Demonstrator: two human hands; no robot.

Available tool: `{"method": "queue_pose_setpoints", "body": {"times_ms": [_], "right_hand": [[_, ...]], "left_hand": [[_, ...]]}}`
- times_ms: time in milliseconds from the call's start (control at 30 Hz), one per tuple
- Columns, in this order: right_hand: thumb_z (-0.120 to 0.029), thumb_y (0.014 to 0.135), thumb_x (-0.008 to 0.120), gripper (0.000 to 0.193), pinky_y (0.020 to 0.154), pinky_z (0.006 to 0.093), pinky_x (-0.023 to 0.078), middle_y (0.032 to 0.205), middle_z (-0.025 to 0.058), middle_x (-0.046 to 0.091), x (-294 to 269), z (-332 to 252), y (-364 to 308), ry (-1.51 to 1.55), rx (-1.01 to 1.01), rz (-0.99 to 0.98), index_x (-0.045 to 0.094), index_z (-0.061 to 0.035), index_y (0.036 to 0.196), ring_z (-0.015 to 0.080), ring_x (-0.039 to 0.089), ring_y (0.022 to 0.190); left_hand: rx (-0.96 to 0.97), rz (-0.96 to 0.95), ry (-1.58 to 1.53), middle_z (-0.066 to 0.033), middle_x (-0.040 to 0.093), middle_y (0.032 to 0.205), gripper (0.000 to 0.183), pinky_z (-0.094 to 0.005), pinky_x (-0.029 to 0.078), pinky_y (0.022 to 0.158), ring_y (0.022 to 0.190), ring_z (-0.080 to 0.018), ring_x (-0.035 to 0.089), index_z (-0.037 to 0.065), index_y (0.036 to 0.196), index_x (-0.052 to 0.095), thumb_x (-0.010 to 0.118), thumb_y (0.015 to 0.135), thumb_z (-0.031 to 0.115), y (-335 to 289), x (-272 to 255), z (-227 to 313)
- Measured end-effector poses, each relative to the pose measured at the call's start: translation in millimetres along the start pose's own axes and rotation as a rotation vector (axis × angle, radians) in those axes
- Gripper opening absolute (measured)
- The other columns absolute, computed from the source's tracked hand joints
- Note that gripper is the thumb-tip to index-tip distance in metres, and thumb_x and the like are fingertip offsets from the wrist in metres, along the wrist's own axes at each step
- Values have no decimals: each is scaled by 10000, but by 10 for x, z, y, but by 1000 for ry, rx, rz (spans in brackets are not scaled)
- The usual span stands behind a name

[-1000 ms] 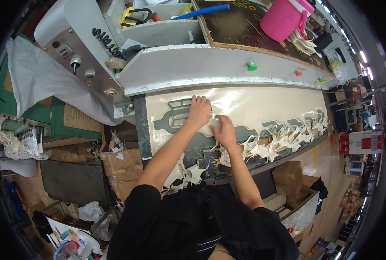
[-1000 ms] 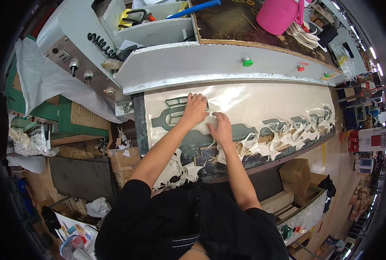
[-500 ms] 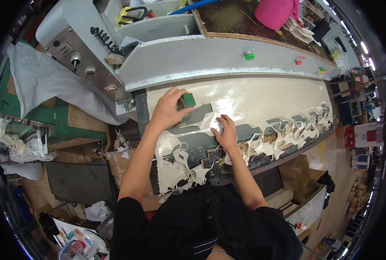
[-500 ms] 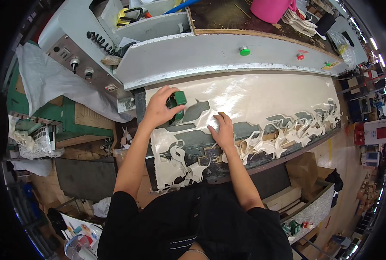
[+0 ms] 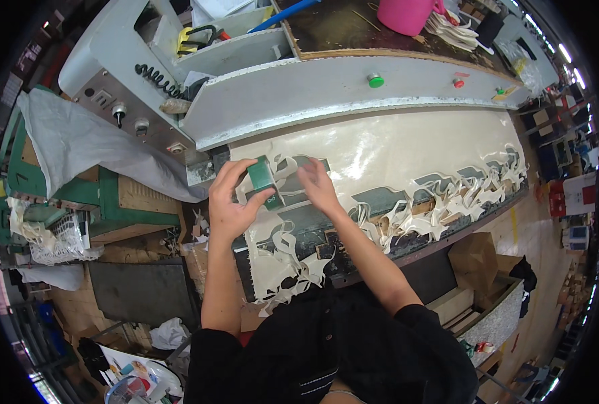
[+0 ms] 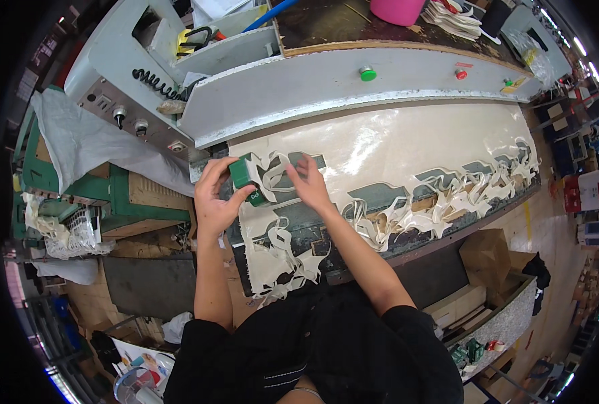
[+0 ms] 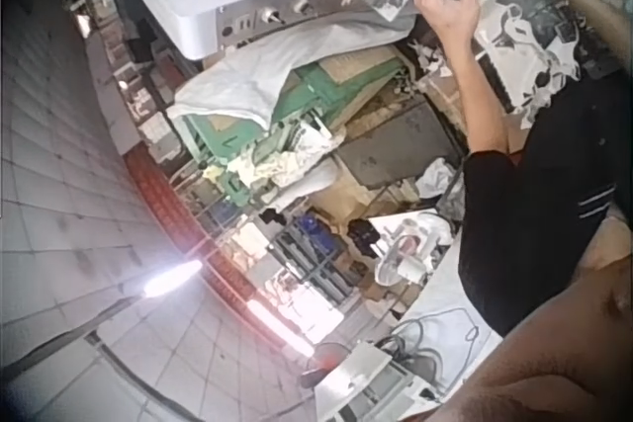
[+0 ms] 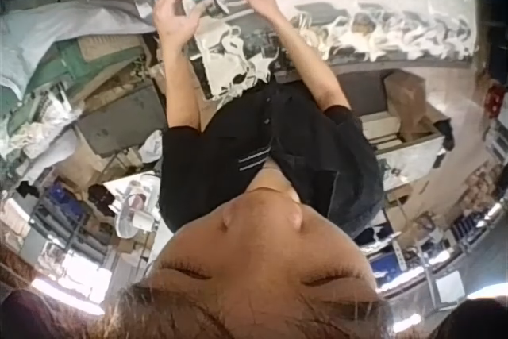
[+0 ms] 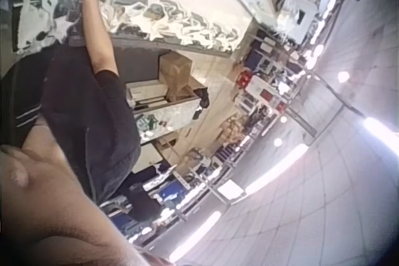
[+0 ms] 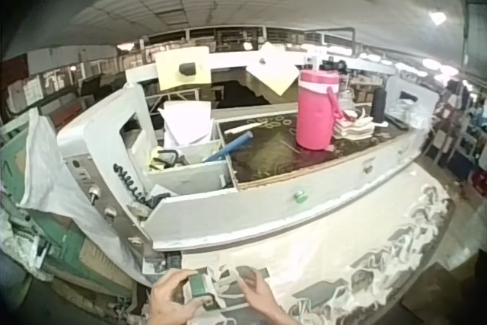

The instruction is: Placing a cutting die on a sheet of material and operating a press to cut out shoe parts.

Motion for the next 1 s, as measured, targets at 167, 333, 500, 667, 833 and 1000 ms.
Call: {"method": "queue_pose_setpoints", "body": {"times_ms": [167, 333, 500, 667, 833, 1000], "right_hand": [[-540, 1000, 702, 726, 1005, 447, 579, 1206, 294, 761, -49, 226, 704, -173, 173, 271, 637, 73, 1384, 416, 745, 1135], [-679, 926, 703, 764, 930, 453, 601, 1068, 279, 791, 73, 213, 1227, -466, 264, -44, 797, 76, 999, 409, 771, 1068], [-540, 832, 864, 575, 826, 456, 617, 977, 244, 794, 312, -18, 1243, -329, 19, -238, 808, 24, 929, 381, 783, 936], [-270, 881, 870, 196, 844, 434, 417, 728, 62, 691, -343, -871, 436, -244, -537, 241, 818, -81, 890, 266, 628, 727], [-116, 852, 881, 85, 894, 377, 357, 699, 20, 633, -1304, -1458, -510, -364, -709, 317, 829, -78, 908, 200, 588, 757], [-97, 917, 848, 76, 879, 337, 416, 775, 9, 682, -1907, -1133, -714, -182, -560, 390, 831, -40, 965, 152, 612, 759]], "left_hand": [[-54, 41, 58, -108, 685, 1175, 554, -325, 555, 928, 1079, -219, 691, -10, 1278, 703, 925, 772, 38, -153, 35, 65], [-116, 100, 107, -102, 649, 1184, 538, -306, 552, 941, 1081, -188, 682, -36, 1279, 676, 890, 785, -49, -327, 43, 272], [-174, 111, 167, -108, 603, 1210, 550, -292, 554, 968, 1096, -193, 683, -72, 1301, 642, 862, 797, -99, -485, 96, 416], [-140, 234, 180, -130, 584, 1273, 599, -331, 550, 1034, 1180, -224, 665, -77, 1336, 633, 862, 783, -110, -756, 117, 633], [-79, 266, 196, -174, 599, 1311, 616, -369, 543, 1078, 1226, -285, 666, -86, 1346, 634, 892, 786, -60, -993, 279, 952], [-34, 269, 174, -186, 629, 1287, 648, -386, 550, 1067, 1227, -303, 669, -83, 1333, 645, 948, 772, 32, -1077, 538, 1155]]}}
Point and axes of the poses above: each hand's wrist, its own y-axis towards the middle knuckle, its own x-axis out of the palm, z = x × y, the point moved 7 cm from there along y, towards the middle knuckle
